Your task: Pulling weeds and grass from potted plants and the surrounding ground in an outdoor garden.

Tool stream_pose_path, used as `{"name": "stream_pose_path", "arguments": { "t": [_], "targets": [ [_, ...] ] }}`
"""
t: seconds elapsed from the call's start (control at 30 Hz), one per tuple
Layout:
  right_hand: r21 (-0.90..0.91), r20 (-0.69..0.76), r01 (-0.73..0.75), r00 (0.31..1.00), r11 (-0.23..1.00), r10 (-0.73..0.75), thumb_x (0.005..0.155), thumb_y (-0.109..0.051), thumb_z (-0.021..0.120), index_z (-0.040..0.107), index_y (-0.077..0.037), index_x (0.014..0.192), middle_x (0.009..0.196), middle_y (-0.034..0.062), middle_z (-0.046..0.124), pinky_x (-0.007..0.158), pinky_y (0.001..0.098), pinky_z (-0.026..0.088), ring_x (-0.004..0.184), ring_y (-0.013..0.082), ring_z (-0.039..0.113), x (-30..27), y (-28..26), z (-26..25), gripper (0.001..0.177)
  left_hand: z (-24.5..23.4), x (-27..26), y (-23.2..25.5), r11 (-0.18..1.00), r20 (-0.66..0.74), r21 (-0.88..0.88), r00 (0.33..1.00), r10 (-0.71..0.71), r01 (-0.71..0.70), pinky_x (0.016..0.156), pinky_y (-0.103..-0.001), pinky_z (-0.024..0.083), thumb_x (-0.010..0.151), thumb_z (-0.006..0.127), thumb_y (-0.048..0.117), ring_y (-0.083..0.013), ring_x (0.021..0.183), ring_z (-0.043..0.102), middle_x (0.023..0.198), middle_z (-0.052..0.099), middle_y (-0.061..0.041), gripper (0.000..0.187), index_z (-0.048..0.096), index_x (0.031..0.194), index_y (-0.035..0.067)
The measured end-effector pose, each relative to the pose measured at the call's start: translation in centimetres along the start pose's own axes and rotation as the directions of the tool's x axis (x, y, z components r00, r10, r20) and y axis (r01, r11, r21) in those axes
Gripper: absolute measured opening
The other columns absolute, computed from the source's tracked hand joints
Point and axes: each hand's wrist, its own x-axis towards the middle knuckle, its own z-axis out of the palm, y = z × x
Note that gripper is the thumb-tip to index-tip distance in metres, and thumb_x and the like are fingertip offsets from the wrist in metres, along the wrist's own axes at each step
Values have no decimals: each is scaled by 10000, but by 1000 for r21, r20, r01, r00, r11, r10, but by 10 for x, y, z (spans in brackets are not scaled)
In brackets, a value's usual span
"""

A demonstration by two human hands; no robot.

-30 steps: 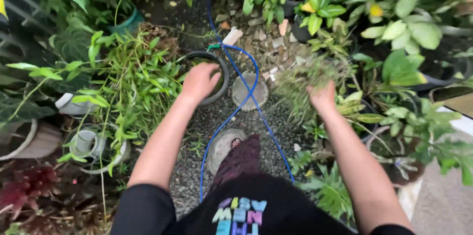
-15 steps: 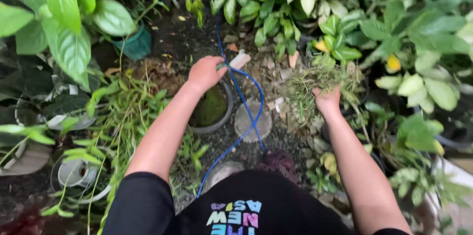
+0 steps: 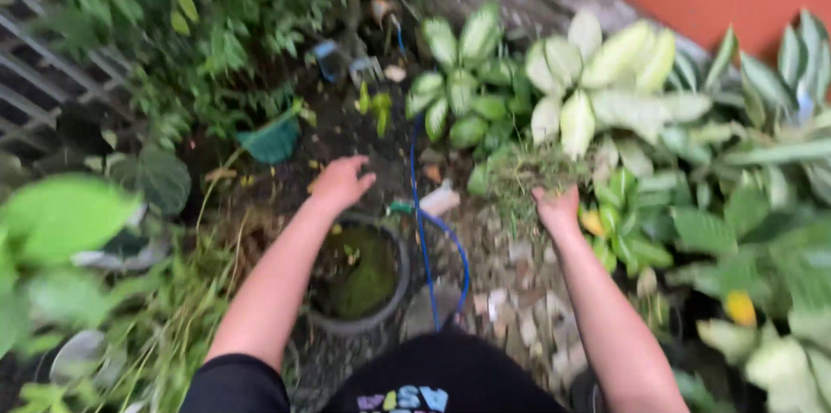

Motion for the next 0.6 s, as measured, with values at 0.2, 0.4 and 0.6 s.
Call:
{"name": "stream_pose_path", "arguments": {
  "t": [0.2,0.4,0.6],
  "targets": [
    [27,84,32,996,999,-34,705,41,857,657,31,1193,1117,233,717,972,475,561,1057,339,697,100,32,5,528,31,77,15,981,-29,-137,989,-145,140,1013,-515,536,944,673,374,-361,1223,654,1219,724,-164,516,636,1400,137],
    [95,137,2,990,995,-15,705,54,845,648,22,1201,1122,223,718,969,466,565,1050,328,700,166,66,30,535,31,126,4,980,-60,-133,986,-156,147,1012,-500,535,926,683,379,-366,1192,670,1183,741,-158,489,678,1346,128],
    [134,149,-20,989,991,0,705,66,833,639,12,1209,1127,213,719,966,457,569,1042,318,704,232,125,35,543,44,219,-30,971,-136,-197,978,-161,133,1006,-488,538,931,675,407,-330,1195,668,1189,746,-119,477,684,1336,156]
  ]
}}
